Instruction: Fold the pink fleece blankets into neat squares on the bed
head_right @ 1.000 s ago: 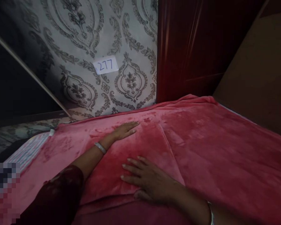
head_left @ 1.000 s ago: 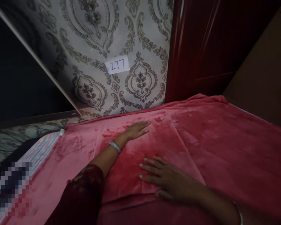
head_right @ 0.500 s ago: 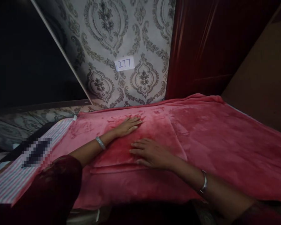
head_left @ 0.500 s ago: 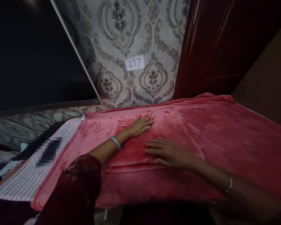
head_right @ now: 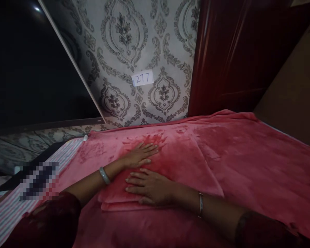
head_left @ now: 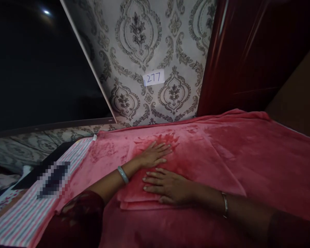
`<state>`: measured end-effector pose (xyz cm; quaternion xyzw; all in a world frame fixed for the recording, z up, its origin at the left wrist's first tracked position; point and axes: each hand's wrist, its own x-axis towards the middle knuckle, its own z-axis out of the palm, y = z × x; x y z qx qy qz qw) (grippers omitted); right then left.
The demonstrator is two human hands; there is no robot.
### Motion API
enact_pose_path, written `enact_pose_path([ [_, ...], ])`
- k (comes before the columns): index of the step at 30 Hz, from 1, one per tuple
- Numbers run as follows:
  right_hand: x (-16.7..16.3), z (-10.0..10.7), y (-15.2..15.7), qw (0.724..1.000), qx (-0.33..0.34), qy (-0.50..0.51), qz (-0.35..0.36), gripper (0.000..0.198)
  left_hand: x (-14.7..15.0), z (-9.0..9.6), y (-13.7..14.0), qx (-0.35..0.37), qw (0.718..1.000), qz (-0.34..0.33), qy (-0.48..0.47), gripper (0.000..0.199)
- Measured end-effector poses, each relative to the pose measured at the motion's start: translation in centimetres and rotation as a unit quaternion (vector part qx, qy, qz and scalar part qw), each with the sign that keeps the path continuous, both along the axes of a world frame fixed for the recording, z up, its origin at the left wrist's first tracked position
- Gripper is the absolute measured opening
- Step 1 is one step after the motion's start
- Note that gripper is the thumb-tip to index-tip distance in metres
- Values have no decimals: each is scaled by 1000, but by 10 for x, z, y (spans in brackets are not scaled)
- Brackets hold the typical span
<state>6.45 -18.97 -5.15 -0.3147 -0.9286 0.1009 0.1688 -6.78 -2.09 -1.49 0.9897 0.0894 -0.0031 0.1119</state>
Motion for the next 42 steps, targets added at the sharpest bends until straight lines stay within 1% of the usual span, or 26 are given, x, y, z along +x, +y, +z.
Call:
enact_pose_path([
  [2, 1, 4, 0, 1000, -9, 3, 2, 57, 4, -1, 26, 33, 998, 46, 8, 59],
  [4, 1, 7, 2, 1000, -15, 8, -1, 56, 7, -3, 48, 41, 994, 104, 20, 60],
  [6, 1, 7, 3, 1000, -21, 13, -3, 56, 10, -6, 62, 30, 987, 156, 28, 62],
  [8, 1, 6, 4, 999, -29, 15, -4, 56, 12, -11, 68, 22, 983, 184, 20, 62],
  [13, 2, 7, 4, 998, -61, 20, -2, 56, 9, -24, 68, 16, 982, 185, -20, 62],
  [17, 1, 6, 5, 998, -52, 20, -10, 55, 8, -25, 68, 29, 984, 173, -32, 62],
  [22, 0, -1, 4, 1000, -19, 7, -22, 53, 13, -15, 57, 76, 979, 190, 0, 60],
  [25, 2, 0, 1, 999, -17, -2, -28, 52, 5, -4, 44, 78, 975, 207, 24, 60],
  [29, -5, 18, -1, 1000, -14, 0, -18, 54, -30, 8, 16, 41, 981, 189, -11, 55],
  [32, -25, 32, 5, 1000, 1, 15, 1, 49, -61, 10, -10, -14, 982, 175, -65, 52],
  [34, -41, 34, 13, 999, 24, 19, 21, 45, -77, 10, -25, -52, 979, 171, -95, 55],
  [36, -55, 27, 21, 998, 50, 14, 35, 44, -88, 8, -35, -68, 978, 162, -111, 59],
  [38, -61, 16, 25, 997, 60, 4, 41, 48, -95, 5, -37, -61, 980, 158, -105, 59],
  [40, -62, 5, 26, 998, 49, -3, 44, 53, -98, 1, -33, -38, 983, 158, -86, 56],
  [42, -60, -1, 23, 999, 29, -3, 45, 56, -96, -4, -24, -8, 987, 151, -61, 55],
])
